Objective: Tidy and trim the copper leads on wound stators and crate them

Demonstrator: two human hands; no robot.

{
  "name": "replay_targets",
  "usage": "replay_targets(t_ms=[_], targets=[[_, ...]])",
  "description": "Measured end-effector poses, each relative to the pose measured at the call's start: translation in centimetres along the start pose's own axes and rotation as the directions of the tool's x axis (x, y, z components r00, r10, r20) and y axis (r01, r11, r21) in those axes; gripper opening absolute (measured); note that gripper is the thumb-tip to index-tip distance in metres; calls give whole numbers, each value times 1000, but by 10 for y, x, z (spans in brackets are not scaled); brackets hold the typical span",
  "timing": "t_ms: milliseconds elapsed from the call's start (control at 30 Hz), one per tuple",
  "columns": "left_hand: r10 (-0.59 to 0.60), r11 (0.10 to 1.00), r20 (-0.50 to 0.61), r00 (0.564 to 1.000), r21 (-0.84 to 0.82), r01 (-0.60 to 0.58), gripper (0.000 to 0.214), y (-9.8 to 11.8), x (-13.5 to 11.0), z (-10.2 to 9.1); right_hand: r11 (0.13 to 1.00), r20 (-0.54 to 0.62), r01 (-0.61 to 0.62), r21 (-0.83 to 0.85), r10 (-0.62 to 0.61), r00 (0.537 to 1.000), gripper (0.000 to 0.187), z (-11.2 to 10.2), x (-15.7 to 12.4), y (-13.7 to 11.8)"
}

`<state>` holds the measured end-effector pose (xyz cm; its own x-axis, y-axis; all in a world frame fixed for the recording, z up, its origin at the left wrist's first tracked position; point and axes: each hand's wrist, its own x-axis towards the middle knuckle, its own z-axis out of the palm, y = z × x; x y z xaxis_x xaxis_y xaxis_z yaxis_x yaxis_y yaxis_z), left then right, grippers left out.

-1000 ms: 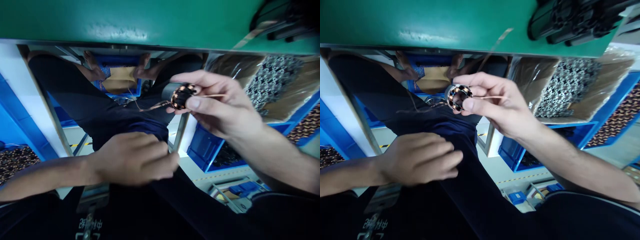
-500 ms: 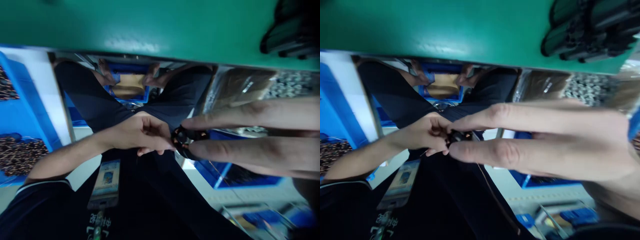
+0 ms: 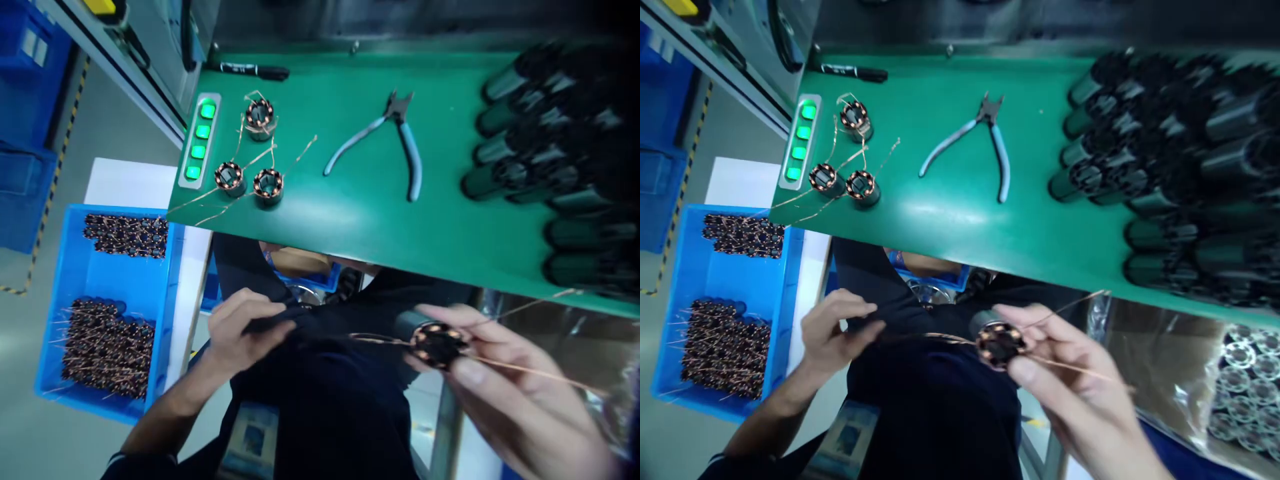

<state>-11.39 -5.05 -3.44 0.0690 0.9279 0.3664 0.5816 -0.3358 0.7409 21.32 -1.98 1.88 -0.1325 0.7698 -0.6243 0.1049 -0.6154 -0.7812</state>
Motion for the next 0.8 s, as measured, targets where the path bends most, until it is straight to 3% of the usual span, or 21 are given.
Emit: replay_targets(t_ms=[100,167,233,267,333,400,467,533,600,700,800], targets=[[83,982,-221,972,-150,-118,63,14,18,25,982,201,137,126,-161,966,43,45,16,-14],[132,951,-346,929,-219,-217,55,21,35,33,951,345,259,171,-304,888,45,67,28,-31],[161,946,-385,909,-203,-253,41,20,49,28,884,420,466,28,-434,797,57,70,41,-55],[158,953,-382,911,-183,-242,39,17,54,23,796,436,596,-106,-502,747,61,66,47,-71],[98,976,-362,927,-145,-160,42,7,63,13,491,454,770,-407,-623,637,56,55,60,-106],[1,996,-365,931,-79,-32,46,-5,73,10,192,461,783,-591,-717,524,35,49,78,-143],[-26,998,-376,926,38,43,44,-16,84,14,-4,493,727,-687,-736,463,24,58,101,-177],[20,984,-379,925,170,48,43,-23,94,22,-150,560,668,-729,-692,455,25,78,129,-204],[40,961,-368,929,270,66,49,-29,98,28,-241,623,638,-731,-617,480,28,102,159,-222],[9,938,-375,927,325,122,55,-32,92,28,-305,680,629,-715,-511,526,36,132,200,-233],[-1,939,-405,914,314,140,39,-32,86,25,-357,683,585,-729,-448,578,37,148,226,-233]])
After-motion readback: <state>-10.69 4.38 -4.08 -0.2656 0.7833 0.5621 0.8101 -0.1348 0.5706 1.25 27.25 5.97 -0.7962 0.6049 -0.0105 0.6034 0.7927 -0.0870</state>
